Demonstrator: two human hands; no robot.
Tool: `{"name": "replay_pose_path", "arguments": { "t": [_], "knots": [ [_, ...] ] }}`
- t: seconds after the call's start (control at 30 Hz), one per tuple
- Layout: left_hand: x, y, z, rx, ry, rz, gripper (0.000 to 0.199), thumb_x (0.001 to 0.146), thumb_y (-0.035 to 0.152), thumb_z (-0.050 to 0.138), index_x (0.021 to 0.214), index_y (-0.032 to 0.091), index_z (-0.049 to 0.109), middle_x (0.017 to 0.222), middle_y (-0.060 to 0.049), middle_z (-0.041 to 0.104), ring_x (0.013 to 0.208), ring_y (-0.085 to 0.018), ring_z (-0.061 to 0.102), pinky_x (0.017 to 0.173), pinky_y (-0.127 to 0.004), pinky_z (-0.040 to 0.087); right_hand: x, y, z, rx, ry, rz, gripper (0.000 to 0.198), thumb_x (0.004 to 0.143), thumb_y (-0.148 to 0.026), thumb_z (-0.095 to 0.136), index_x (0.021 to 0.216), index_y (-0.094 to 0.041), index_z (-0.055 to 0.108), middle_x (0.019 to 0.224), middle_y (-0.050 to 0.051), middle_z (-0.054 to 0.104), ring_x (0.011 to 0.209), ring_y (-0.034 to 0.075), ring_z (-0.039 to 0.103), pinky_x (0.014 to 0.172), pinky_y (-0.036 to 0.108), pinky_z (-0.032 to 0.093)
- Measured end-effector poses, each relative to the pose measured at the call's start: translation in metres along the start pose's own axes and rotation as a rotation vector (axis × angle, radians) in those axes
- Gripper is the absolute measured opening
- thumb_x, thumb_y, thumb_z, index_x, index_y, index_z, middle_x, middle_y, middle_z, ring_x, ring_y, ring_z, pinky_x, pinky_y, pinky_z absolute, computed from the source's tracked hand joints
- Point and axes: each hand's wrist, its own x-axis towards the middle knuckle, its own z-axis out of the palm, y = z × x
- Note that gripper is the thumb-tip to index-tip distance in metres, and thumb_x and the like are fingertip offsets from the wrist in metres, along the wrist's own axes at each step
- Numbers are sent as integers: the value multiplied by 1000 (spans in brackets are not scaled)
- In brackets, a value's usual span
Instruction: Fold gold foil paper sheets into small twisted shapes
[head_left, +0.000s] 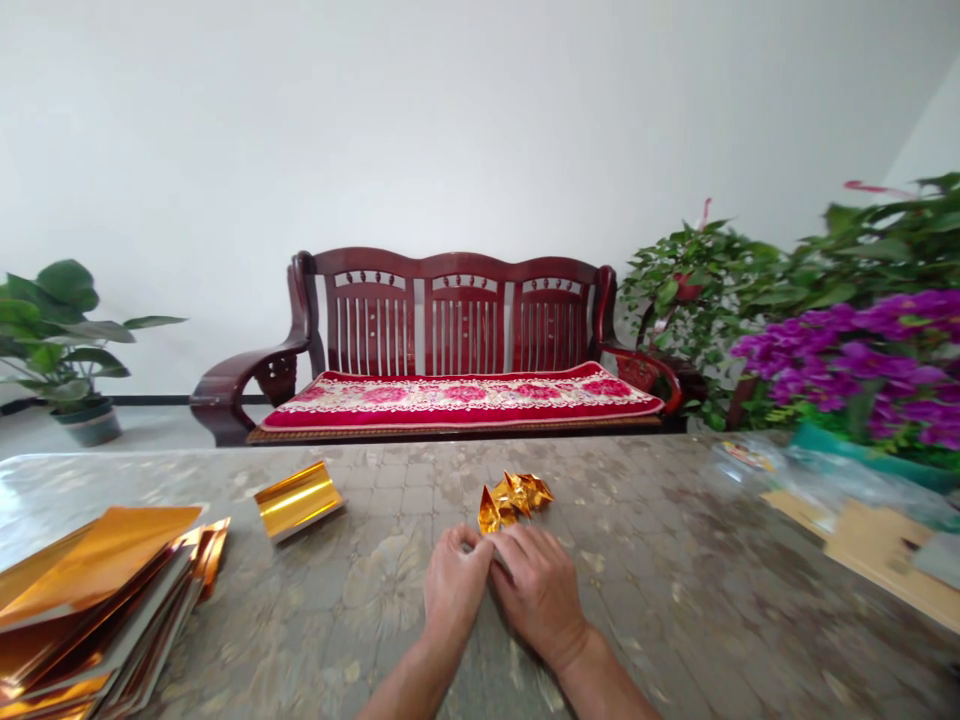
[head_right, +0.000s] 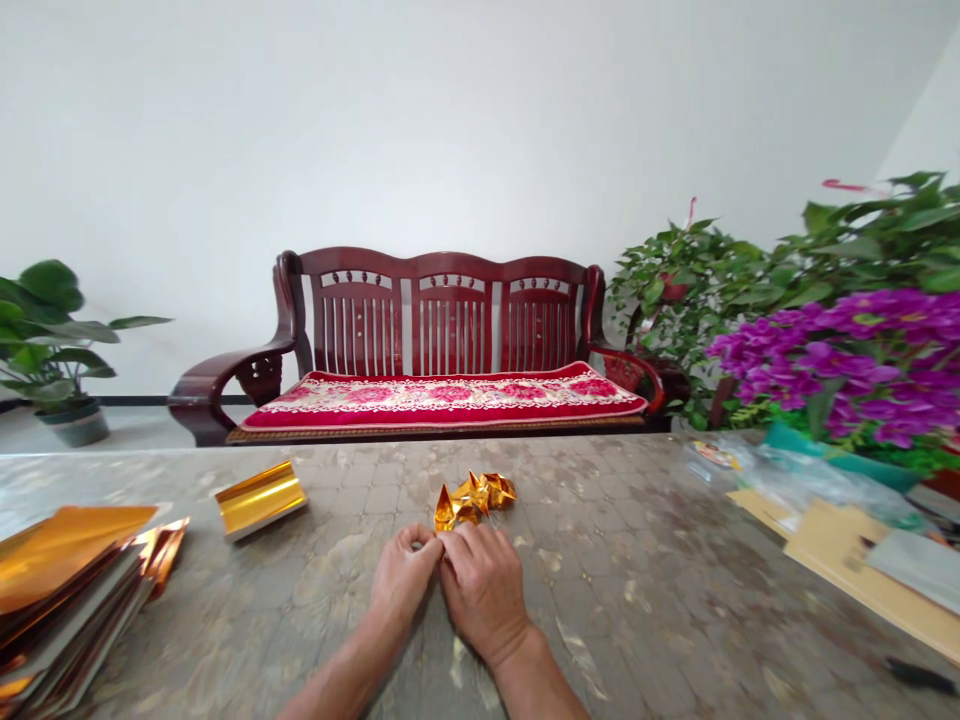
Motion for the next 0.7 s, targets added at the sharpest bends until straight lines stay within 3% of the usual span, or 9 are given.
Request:
{"name": "replay_pose_path", "arguments": {
  "t": [0.17, 0.47, 0.7],
  "knots": [
    [-3, 5, 1, 83, -44, -14, 13, 73, 29, 52, 65, 21, 58, 69, 0, 62, 70, -21, 59, 67, -28, 39, 0, 2, 5, 27, 35, 34, 18, 96, -26, 49, 90, -21, 64, 82, 4, 66, 78, 20, 57, 71, 31, 36],
    [1, 4, -1, -33, 12, 32, 26, 78, 38, 45, 64, 20, 56, 65, 1, 59, 68, -19, 57, 66, -27, 37, -4, 20, -6, 57, 230, 77, 11, 92, -17, 56, 93, -22, 66, 86, 2, 70, 82, 17, 64, 77, 28, 43],
    [1, 1, -2, 47, 2, 36, 23, 79, 38, 48, 68, 20, 59, 64, 1, 60, 66, -19, 59, 63, -26, 36, -9, 57, -13, 40, 377, 352, 14, 91, -28, 56, 92, -20, 67, 83, 3, 68, 71, 16, 60, 71, 27, 46]
  ]
}}
